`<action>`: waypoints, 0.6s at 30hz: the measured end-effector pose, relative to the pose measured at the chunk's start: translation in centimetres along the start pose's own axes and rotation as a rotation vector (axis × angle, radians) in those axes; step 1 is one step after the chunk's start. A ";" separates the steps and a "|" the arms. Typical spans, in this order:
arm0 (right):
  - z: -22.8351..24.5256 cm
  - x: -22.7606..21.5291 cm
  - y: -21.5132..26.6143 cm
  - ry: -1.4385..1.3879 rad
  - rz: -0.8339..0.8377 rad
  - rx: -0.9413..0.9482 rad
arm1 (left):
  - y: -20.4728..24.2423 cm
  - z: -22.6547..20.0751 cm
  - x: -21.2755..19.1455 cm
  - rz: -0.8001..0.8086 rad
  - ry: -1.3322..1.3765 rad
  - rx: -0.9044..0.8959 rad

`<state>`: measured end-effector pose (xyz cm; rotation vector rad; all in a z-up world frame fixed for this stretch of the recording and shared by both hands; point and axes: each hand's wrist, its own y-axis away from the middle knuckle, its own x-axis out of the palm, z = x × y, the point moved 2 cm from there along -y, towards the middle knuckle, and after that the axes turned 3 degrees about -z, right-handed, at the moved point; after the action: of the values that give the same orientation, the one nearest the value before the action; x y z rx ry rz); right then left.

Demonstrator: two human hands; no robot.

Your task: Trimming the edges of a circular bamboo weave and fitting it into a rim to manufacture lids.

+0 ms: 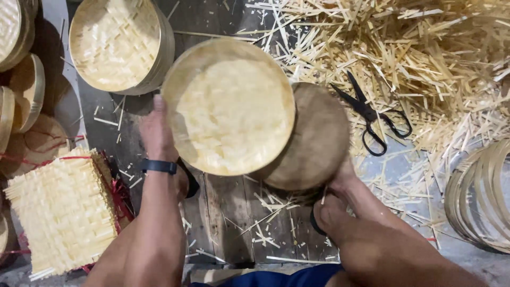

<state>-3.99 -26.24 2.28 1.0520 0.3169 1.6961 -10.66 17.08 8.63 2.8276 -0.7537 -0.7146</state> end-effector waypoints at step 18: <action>-9.4 -9.0 -1.5 1.219 -0.358 -0.472 | 25.3 3.9 19.2 0.590 -0.575 0.997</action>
<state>-9.83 -30.93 -8.48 -0.4620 0.7589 1.7571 -8.92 -14.43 3.32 2.7510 -2.4896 -1.3050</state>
